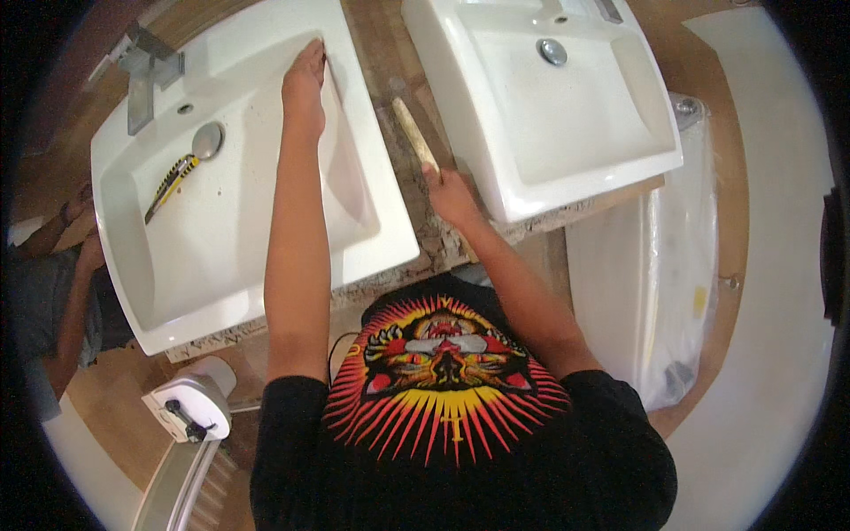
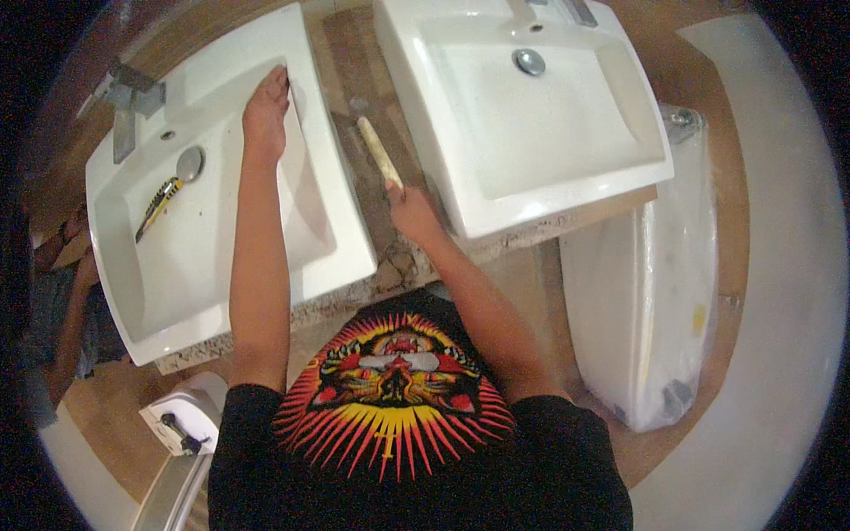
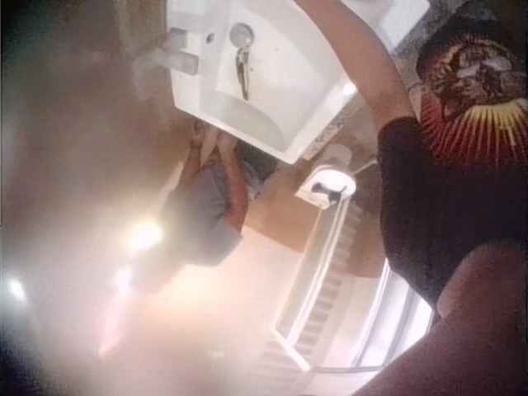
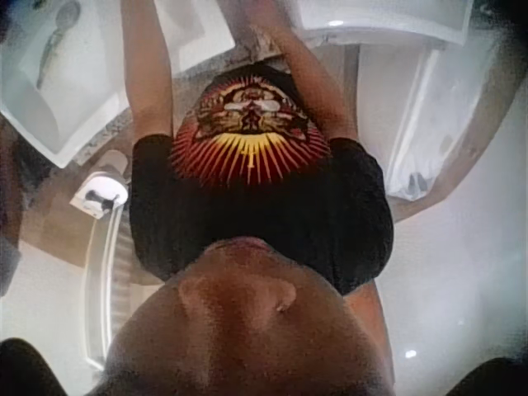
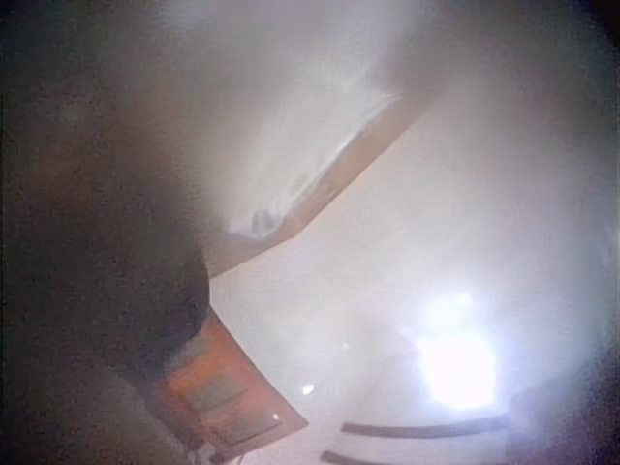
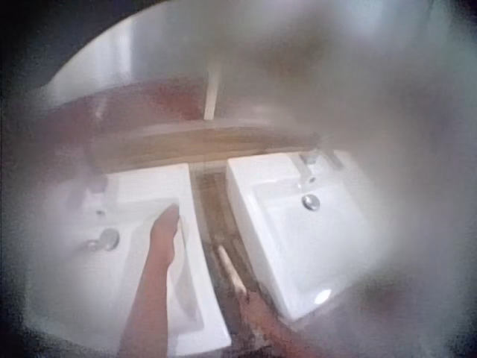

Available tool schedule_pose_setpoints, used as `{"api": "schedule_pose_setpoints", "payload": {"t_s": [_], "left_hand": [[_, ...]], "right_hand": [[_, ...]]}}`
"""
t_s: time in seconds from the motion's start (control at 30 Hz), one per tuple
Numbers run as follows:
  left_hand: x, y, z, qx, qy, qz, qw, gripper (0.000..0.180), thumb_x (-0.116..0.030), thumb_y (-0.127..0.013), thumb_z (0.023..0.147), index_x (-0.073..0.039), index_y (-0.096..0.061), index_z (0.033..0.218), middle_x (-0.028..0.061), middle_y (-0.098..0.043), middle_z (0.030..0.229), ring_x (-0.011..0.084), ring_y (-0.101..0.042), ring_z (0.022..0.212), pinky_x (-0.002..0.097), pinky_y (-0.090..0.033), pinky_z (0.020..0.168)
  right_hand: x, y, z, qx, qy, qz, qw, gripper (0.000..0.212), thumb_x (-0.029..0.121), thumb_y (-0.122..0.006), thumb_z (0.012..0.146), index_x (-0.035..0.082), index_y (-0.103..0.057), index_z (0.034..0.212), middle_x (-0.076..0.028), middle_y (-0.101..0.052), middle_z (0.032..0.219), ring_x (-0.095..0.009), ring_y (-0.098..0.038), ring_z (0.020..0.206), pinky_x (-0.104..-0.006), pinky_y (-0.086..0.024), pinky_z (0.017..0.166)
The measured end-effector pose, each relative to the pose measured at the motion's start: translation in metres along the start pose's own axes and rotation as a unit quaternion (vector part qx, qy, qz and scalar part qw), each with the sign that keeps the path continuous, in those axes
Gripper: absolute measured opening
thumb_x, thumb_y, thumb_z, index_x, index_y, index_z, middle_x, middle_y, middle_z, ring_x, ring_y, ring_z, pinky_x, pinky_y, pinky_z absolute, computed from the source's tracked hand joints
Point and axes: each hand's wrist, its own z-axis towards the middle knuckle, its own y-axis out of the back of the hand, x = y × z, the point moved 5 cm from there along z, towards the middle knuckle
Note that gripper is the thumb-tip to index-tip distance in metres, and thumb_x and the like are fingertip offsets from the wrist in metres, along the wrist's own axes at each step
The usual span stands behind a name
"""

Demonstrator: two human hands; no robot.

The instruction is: The person uses a wooden stick to scrape and remove debris from the gap between two white bathroom sinks. The person repeatedly scrapes the same area while another person stands nearby.

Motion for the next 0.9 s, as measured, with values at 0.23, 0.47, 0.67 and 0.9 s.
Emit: {"api": "schedule_pose_setpoints", "payload": {"t_s": [0.23,0.47,0.67,0.9], "left_hand": [[0.001,0.001,-0.004,-0.008,-0.007,-0.006,1.0,0.048,-0.024,-0.028,0.094,-0.001,-0.034,0.136,0.0125,-0.034,0.142,0.0263,-0.029,0.132,0.0396,-0.014,0.109],[0.004,0.008,0.002,-0.016,0.001,-0.012,1.0,0.048,-0.022,-0.03,0.092,-0.001,-0.037,0.134,0.0127,-0.038,0.139,0.0248,-0.032,0.13,0.0392,-0.018,0.107],[0.015,0.008,-0.003,-0.02,0.035,-0.065,0.997,0.05,-0.023,-0.029,0.09,0.001,-0.038,0.133,0.0136,-0.039,0.138,0.0233,-0.034,0.129,0.0377,-0.021,0.104],[0.008,0.009,0.003,-0.014,0.018,-0.056,0.998,0.052,-0.025,-0.031,0.088,0.002,-0.037,0.133,0.0121,-0.036,0.14,0.0209,-0.034,0.129,0.0351,-0.023,0.102]], "right_hand": [[0.117,0.081,-0.013,-0.128,0.175,0.072,0.974,0.058,0.047,-0.038,0.093,-0.005,-0.054,0.073,-0.016,-0.053,0.058,-0.028,-0.052,0.057,-0.0402,-0.043,0.059],[0.075,0.043,-0.019,-0.061,0.116,-0.029,0.991,0.061,0.046,-0.034,0.094,-0.009,-0.059,0.085,-0.028,-0.058,0.075,-0.043,-0.058,0.074,-0.0468,-0.044,0.07],[0.005,0.008,-0.015,-0.009,-0.012,0.008,1.0,0.066,0.052,-0.035,0.092,-0.01,-0.059,0.091,-0.032,-0.058,0.087,-0.044,-0.057,0.085,-0.0458,-0.043,0.079],[0.119,0.089,-0.011,-0.115,0.171,0.07,0.976,0.059,0.047,-0.039,0.093,-0.008,-0.054,0.076,-0.021,-0.054,0.061,-0.031,-0.053,0.057,-0.0406,-0.042,0.057]]}}
